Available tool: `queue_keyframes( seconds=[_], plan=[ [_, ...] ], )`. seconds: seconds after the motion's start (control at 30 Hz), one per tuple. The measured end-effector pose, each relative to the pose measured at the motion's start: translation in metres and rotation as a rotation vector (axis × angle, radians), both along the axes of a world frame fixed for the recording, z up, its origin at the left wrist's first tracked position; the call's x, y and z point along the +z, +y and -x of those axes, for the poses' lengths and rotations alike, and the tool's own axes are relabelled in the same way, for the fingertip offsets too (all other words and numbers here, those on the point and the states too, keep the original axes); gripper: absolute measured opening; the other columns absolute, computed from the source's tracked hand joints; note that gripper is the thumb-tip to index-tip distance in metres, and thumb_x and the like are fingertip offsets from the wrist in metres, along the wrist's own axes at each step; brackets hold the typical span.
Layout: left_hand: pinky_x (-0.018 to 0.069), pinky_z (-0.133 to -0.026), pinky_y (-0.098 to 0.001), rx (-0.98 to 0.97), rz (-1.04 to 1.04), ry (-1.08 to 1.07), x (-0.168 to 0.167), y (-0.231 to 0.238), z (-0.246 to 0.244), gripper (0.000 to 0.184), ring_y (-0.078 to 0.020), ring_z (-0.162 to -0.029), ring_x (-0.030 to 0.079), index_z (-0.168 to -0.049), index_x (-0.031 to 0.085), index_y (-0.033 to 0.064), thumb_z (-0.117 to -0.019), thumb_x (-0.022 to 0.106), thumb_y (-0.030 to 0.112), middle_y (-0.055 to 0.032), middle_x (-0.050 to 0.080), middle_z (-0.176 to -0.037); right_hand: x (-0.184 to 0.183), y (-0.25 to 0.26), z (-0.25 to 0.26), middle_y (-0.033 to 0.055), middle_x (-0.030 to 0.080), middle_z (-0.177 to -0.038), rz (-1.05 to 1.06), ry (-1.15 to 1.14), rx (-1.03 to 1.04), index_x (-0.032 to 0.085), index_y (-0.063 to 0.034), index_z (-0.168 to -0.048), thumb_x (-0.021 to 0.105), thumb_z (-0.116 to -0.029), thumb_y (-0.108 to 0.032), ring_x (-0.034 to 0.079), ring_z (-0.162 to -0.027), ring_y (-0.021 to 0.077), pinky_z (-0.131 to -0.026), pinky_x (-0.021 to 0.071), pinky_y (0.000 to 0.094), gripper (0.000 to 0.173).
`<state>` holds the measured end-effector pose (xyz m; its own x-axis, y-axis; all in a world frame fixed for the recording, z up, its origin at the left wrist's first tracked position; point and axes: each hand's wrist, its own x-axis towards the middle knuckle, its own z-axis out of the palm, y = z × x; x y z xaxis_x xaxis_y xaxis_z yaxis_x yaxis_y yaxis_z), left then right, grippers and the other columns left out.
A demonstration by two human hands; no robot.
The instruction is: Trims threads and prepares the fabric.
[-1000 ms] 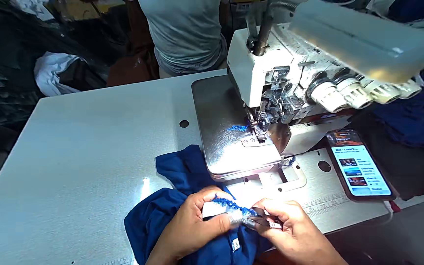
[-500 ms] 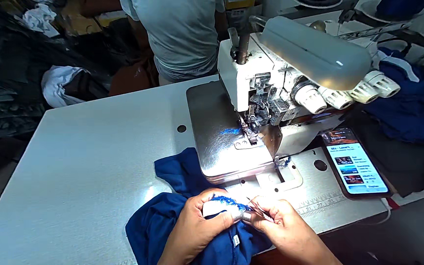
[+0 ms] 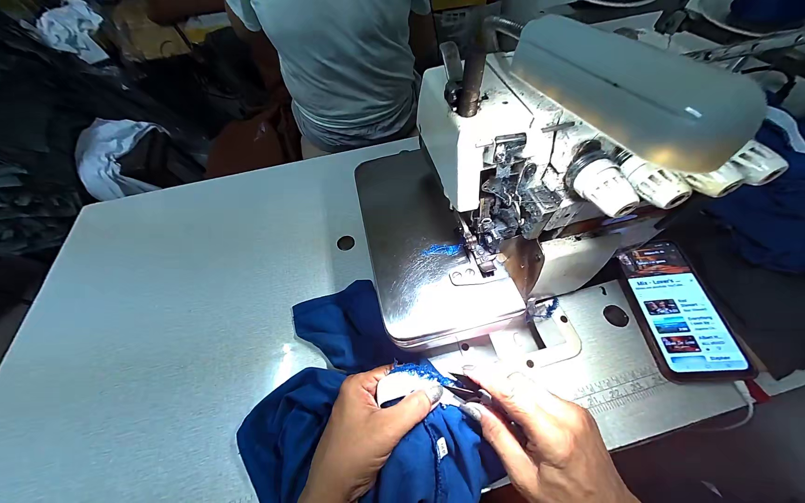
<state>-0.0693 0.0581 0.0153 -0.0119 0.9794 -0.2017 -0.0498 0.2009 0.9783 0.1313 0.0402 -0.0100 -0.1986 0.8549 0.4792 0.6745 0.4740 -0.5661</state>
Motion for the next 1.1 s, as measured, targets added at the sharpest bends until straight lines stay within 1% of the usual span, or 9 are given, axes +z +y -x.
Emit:
queue_keyframes(
  seconds=[0.1,0.33,0.57,0.67,0.73,0.8,0.87,0.93,1.1],
  plan=[
    [0.0604,-0.069,-0.0209,0.000,0.002,-0.011,0.000,-0.001,0.001,0.010,-0.0052,-0.071,0.071,-0.083,0.074,0.0056,-0.0753,0.080,0.003,-0.0012,0.074,-0.075,0.001,0.000,0.000,0.0018,0.070,-0.084,0.002,0.017,0.006,0.076,-0.0134,-0.115,0.058,-0.1008,-0.028,0.064,-0.069,0.0081,-0.058,0.0508,0.0233,0.028],
    [0.0606,-0.069,-0.0208,0.001,-0.041,0.002,-0.002,-0.002,0.001,0.009,-0.0047,-0.071,0.071,-0.084,0.075,0.0064,-0.0759,0.080,0.004,-0.0006,0.074,-0.075,0.000,-0.001,0.002,0.0013,0.066,-0.078,-0.014,-0.004,0.002,0.076,-0.0136,-0.114,0.057,-0.1009,-0.028,0.060,-0.064,0.0085,-0.054,0.0476,0.0235,0.027],
    [0.0605,-0.069,-0.0205,-0.044,-0.065,0.002,-0.003,-0.002,0.004,0.008,-0.0038,-0.072,0.071,-0.082,0.075,0.0083,-0.0761,0.080,0.006,0.0007,0.074,-0.075,-0.009,0.002,0.008,0.0031,0.070,-0.085,-0.107,-0.004,0.030,0.073,-0.0121,-0.118,0.056,-0.1036,-0.025,0.065,-0.073,0.0108,-0.061,0.0516,0.0230,0.026],
    [0.0602,-0.069,-0.0203,-0.047,-0.075,0.009,-0.005,-0.002,0.004,0.008,-0.0037,-0.071,0.071,-0.081,0.076,0.0087,-0.0759,0.081,0.006,0.0005,0.074,-0.074,-0.008,0.003,0.010,0.0031,0.064,-0.077,-0.166,-0.080,0.019,0.076,-0.0135,-0.115,0.056,-0.1024,-0.022,0.059,-0.063,0.0126,-0.053,0.0450,0.0243,0.024],
    [0.0596,-0.068,-0.0195,-0.054,-0.084,0.019,-0.005,-0.002,0.005,0.007,-0.0029,-0.070,0.070,-0.080,0.076,0.0092,-0.0755,0.081,0.007,0.0017,0.074,-0.074,-0.010,0.004,0.011,0.0030,0.060,-0.071,-0.194,-0.072,0.029,0.077,-0.0130,-0.111,0.057,-0.1007,-0.018,0.054,-0.058,0.0128,-0.050,0.0413,0.0242,0.023],
    [0.0593,-0.067,-0.0186,-0.057,-0.078,0.020,-0.005,-0.002,0.004,0.008,-0.0016,-0.070,0.070,-0.081,0.075,0.0097,-0.0749,0.080,0.007,0.0033,0.073,-0.073,-0.015,0.004,0.011,0.0037,0.060,-0.071,-0.174,0.028,0.069,0.076,-0.0104,-0.109,0.057,-0.1010,-0.017,0.055,-0.060,0.0119,-0.052,0.0438,0.0233,0.022],
    [0.0599,-0.067,-0.0192,-0.029,-0.047,-0.010,-0.003,-0.003,0.005,0.010,-0.0028,-0.070,0.071,-0.081,0.075,0.0086,-0.0737,0.080,0.003,0.0019,0.074,-0.073,-0.017,0.003,0.008,0.0052,0.066,-0.080,-0.104,0.154,0.112,0.073,-0.0084,-0.111,0.055,-0.1032,-0.018,0.063,-0.071,0.0104,-0.062,0.0516,0.0224,0.022],
    [0.0604,-0.068,-0.0199,0.000,-0.027,-0.028,-0.003,-0.003,0.005,0.011,-0.0039,-0.070,0.071,-0.081,0.075,0.0078,-0.0732,0.080,0.001,0.0005,0.074,-0.074,-0.015,0.003,0.003,0.0055,0.070,-0.086,-0.073,0.144,0.113,0.071,-0.0087,-0.113,0.055,-0.1049,-0.022,0.067,-0.077,0.0094,-0.067,0.0538,0.0219,0.023],
    [0.0606,-0.068,-0.0202,0.022,-0.025,-0.031,-0.003,-0.003,0.004,0.012,-0.0044,-0.070,0.071,-0.082,0.075,0.0069,-0.0730,0.081,0.002,-0.0006,0.074,-0.074,-0.010,0.001,-0.001,0.0033,0.067,-0.081,-0.084,0.043,0.071,0.074,-0.0110,-0.113,0.058,-0.1029,-0.026,0.062,-0.068,0.0091,-0.058,0.0487,0.0218,0.024]
  ],
)
